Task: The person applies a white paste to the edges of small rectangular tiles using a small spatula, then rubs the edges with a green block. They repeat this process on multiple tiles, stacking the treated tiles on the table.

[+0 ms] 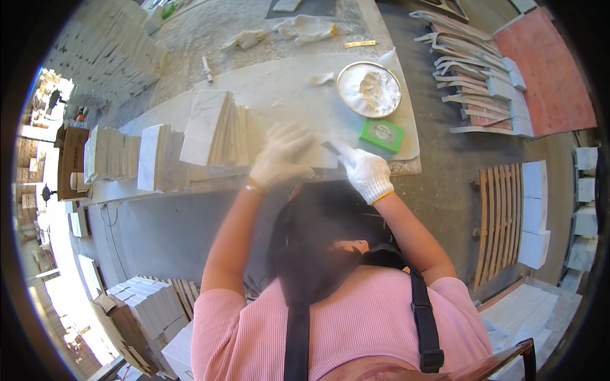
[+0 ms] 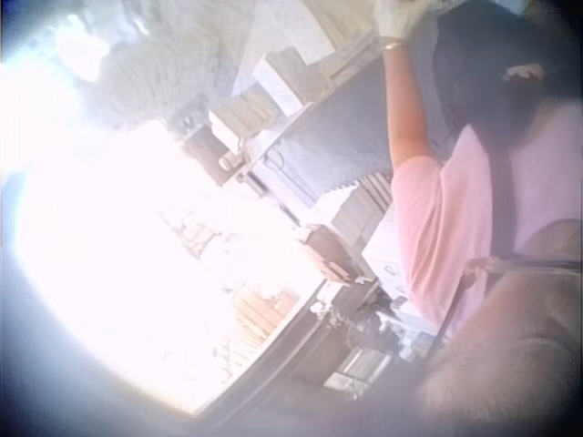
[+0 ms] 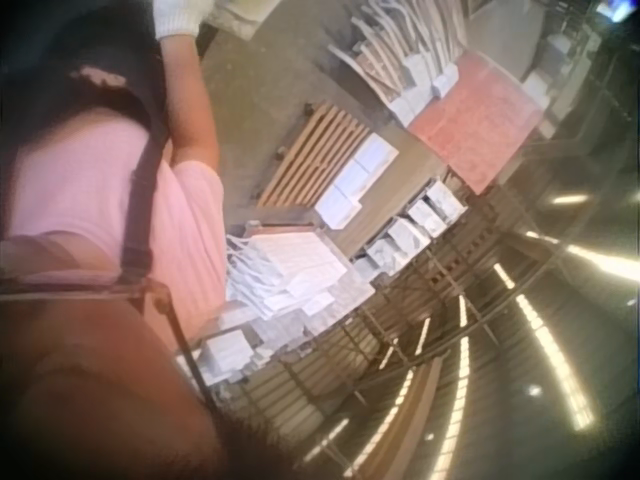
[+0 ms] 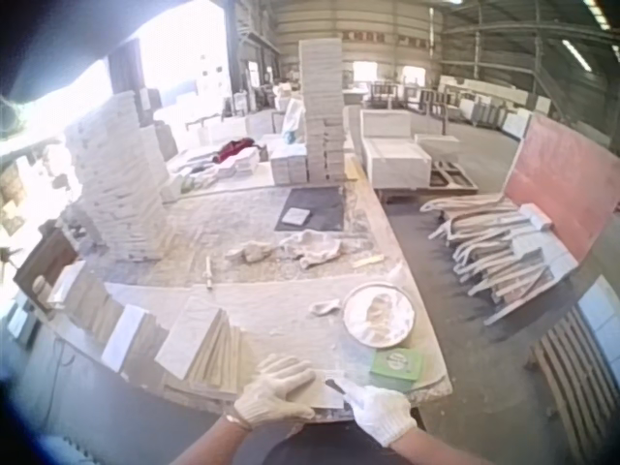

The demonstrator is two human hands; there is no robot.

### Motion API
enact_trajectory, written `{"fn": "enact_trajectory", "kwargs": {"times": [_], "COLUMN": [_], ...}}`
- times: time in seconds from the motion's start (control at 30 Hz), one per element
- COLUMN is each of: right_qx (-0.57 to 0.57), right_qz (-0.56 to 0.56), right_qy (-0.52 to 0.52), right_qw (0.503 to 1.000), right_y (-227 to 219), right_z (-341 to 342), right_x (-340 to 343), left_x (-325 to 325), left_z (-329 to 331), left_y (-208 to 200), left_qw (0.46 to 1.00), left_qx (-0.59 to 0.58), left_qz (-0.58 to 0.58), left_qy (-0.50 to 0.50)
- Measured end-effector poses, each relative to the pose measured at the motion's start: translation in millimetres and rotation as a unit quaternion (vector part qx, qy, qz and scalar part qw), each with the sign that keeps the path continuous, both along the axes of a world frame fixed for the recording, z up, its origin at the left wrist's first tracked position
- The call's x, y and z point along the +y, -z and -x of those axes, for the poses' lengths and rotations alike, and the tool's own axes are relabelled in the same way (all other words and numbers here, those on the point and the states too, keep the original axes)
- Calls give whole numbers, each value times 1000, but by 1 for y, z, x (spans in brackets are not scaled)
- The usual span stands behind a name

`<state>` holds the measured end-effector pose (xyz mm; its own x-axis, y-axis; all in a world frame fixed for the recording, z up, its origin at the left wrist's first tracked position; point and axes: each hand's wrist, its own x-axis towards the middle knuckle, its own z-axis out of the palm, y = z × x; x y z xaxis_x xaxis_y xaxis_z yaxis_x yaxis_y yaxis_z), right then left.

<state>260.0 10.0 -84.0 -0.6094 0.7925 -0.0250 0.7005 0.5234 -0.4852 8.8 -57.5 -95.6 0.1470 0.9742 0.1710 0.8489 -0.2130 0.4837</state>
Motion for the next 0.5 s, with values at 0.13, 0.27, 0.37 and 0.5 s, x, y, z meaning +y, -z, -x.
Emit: {"fn": "enact_trajectory", "kwargs": {"times": [0.13, 0.27, 0.37, 0.5], "right_qx": [-51, 16, 23, 6], "right_qz": [16, 17, 20, 16], "right_qy": [12, -3, 0, 17], "right_qw": [999, 1000, 1000, 1000], "right_y": [2, 3, 5, 5], "right_z": [-14, -14, -9, -9], "right_x": [-18, -9, 0, -8], "left_x": [0, 1, 0, -1], "left_z": [2, 3, 0, -1], "left_y": [0, -1, 0, 0], "left_qw": [1000, 1000, 1000, 1000], "left_qx": [-2, 3, -1, 3], "left_qz": [7, 6, 4, 10], "left_qy": [14, 19, 16, 4]}}
